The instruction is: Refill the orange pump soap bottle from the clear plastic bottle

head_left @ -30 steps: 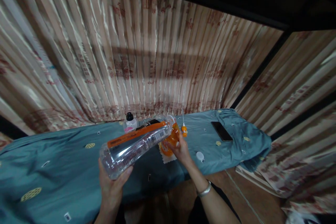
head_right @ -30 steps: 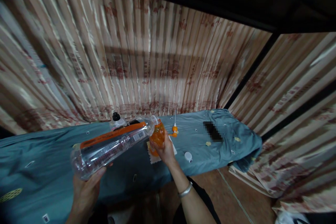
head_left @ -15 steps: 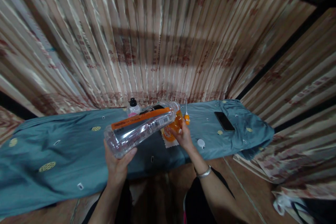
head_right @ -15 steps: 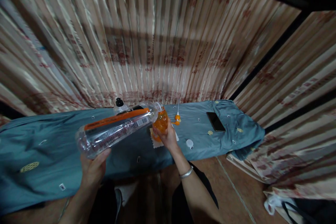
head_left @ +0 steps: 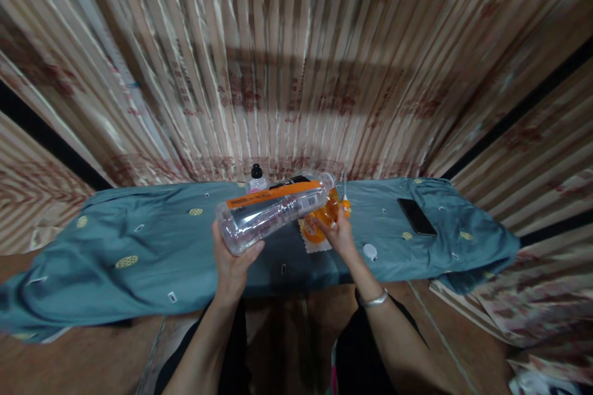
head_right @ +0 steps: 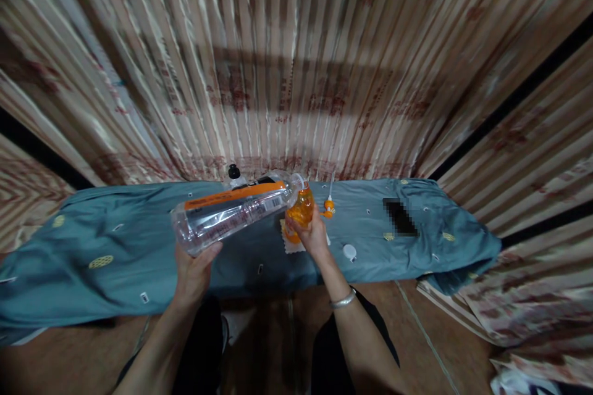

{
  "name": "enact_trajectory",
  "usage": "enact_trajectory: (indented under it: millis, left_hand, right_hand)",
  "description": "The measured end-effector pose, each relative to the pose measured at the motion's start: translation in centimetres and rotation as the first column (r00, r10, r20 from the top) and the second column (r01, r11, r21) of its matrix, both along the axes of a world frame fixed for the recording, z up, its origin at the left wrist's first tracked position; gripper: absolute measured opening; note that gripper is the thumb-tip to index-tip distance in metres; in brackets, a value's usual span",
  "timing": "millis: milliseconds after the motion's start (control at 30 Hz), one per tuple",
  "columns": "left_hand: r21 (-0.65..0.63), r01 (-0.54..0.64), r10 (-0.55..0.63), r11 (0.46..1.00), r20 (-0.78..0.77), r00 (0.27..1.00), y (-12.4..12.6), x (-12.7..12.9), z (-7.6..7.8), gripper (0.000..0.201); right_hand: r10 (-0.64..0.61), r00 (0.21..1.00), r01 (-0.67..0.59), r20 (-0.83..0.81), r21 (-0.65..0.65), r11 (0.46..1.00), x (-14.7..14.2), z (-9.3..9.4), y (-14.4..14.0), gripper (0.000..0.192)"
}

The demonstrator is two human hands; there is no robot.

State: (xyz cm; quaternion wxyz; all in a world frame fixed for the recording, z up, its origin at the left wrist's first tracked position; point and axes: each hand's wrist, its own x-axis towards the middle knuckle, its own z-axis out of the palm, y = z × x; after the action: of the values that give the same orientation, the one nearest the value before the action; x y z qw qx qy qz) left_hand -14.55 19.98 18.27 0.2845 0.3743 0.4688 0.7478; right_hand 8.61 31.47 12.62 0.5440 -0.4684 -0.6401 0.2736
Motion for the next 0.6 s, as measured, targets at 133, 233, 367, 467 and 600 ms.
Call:
enact_trajectory:
  millis: [133,233,367,467,600]
  left_hand:
    - [0.018,0.033,-0.034,0.999,0.018,0.999,-0.04,0.13,0.19,0.087]
    - [0.026,0.021,-0.021,0.999,0.008,1.000,-0.07,0.16,0.35,0.083]
    - [0.049,0.010,-0.010,0.999,0.016,1.000,-0.10,0.23,0.60,0.086]
    - [0.045,0.018,-0.019,0.999,0.020,1.000,-0.12,0.25,0.53,0.089]
    - [0.015,-0.004,0.004,1.000,0.020,1.000,-0.17,0.34,0.33,0.087]
  right_hand:
    - [0.005,1.000,-0.004,0.009,-0.015,1.000,0.06,-0.25,0.15,0.072]
    - [0.010,1.000,-0.010,0.001,0.005,1.000,0.04,-0.36,0.19,0.076]
    - [-0.009,1.000,0.008,0.016,0.016,1.000,0.05,-0.35,0.15,0.078]
    - [-0.019,0.999,0.019,0.033,0.012,1.000,0.14,-0.32,0.14,0.076]
    - [-0.044,0.998,0.045,0.044,-0.003,0.999,0.25,-0.41,0.17,0.077]
